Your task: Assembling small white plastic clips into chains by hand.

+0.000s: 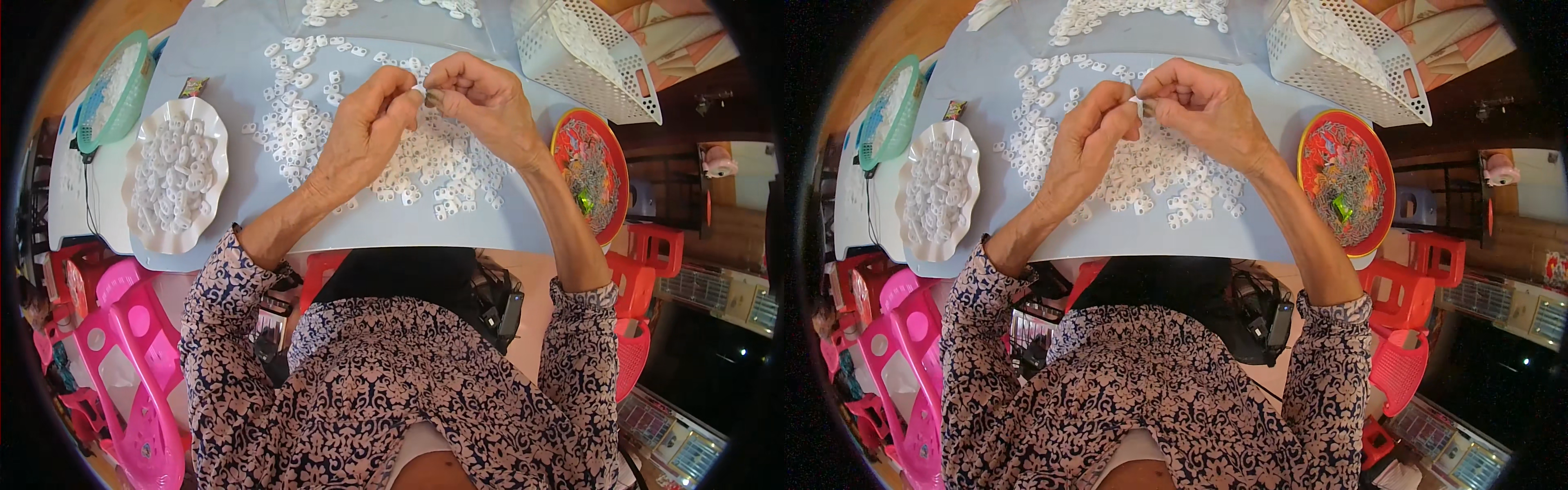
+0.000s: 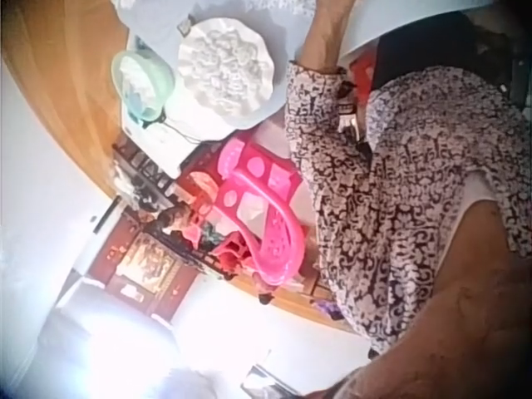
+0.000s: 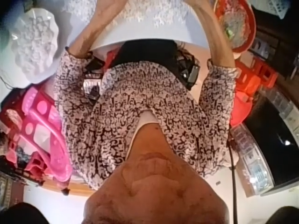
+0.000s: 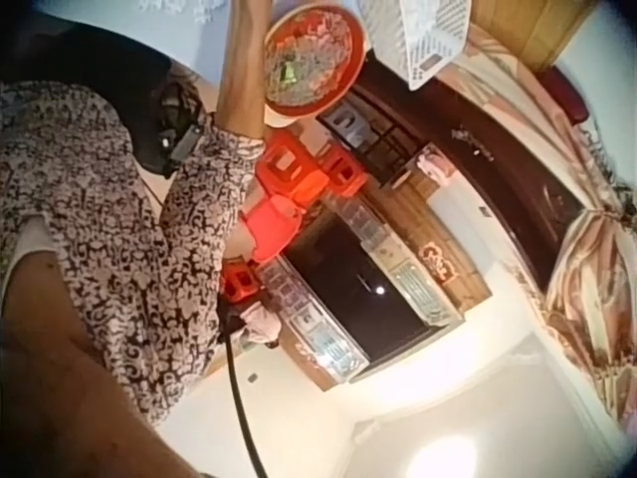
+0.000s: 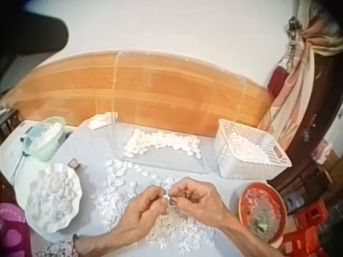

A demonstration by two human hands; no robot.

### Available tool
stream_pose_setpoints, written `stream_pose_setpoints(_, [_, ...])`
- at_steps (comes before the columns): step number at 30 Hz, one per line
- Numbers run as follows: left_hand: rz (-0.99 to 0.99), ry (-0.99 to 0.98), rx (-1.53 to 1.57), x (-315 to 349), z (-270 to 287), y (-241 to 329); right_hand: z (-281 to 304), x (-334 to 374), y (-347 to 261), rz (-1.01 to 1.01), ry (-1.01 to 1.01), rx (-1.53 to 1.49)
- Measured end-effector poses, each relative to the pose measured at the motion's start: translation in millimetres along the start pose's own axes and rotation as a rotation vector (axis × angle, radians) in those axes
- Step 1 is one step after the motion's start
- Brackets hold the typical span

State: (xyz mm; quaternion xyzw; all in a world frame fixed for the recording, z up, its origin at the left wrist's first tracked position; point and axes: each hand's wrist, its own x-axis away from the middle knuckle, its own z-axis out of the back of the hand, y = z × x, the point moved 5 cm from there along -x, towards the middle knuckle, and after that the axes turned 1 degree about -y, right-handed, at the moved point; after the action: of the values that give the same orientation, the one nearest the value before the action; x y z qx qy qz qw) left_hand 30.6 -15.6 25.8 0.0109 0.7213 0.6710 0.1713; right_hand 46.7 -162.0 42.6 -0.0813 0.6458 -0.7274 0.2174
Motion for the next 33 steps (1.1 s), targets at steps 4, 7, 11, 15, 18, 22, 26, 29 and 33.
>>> stream_pose_setpoints(4, [0.114,-0.108,-0.012,-5.0,6.1,-6.0,-4.9,-1.0,-0.8,0.001,0.004,-0.042])
stream_pose_setpoints(7, [0.211,-0.096,0.163,-5.9,7.0,-10.5,-5.4,0.6,0.8,0.053,0.032,0.060])
stream_pose_setpoints(11, [0.275,-0.117,0.125,-6.0,8.4,-9.6,-5.0,-0.6,-10.2,0.228,0.105,0.369])
stream_pose_setpoints(15, [0.245,-0.090,0.123,-5.3,8.4,-8.5,-3.8,1.5,-11.3,0.200,0.174,0.422])
stream_pose_setpoints(18, [0.082,-0.063,0.030,-2.2,3.8,-7.4,-2.1,2.8,0.9,0.059,0.231,0.247])
stream_pose_setpoints(22, [0.043,-0.066,-0.050,-2.0,5.3,-6.6,-5.1,3.8,0.1,0.066,0.218,0.244])
stream_pose_setpoints(26, [0.021,-0.067,-0.077,-4.1,7.9,-8.0,-1.6,4.1,4.9,0.037,0.182,0.197])
stream_pose_setpoints(29, [0.045,-0.085,-0.083,-2.9,6.4,-9.7,-0.1,3.5,4.0,-0.012,0.178,0.158])
stream_pose_setpoints(33, [0.064,-0.101,-0.098,-1.7,6.4,-13.2,-4.8,-0.1,0.5,0.016,0.136,0.238])
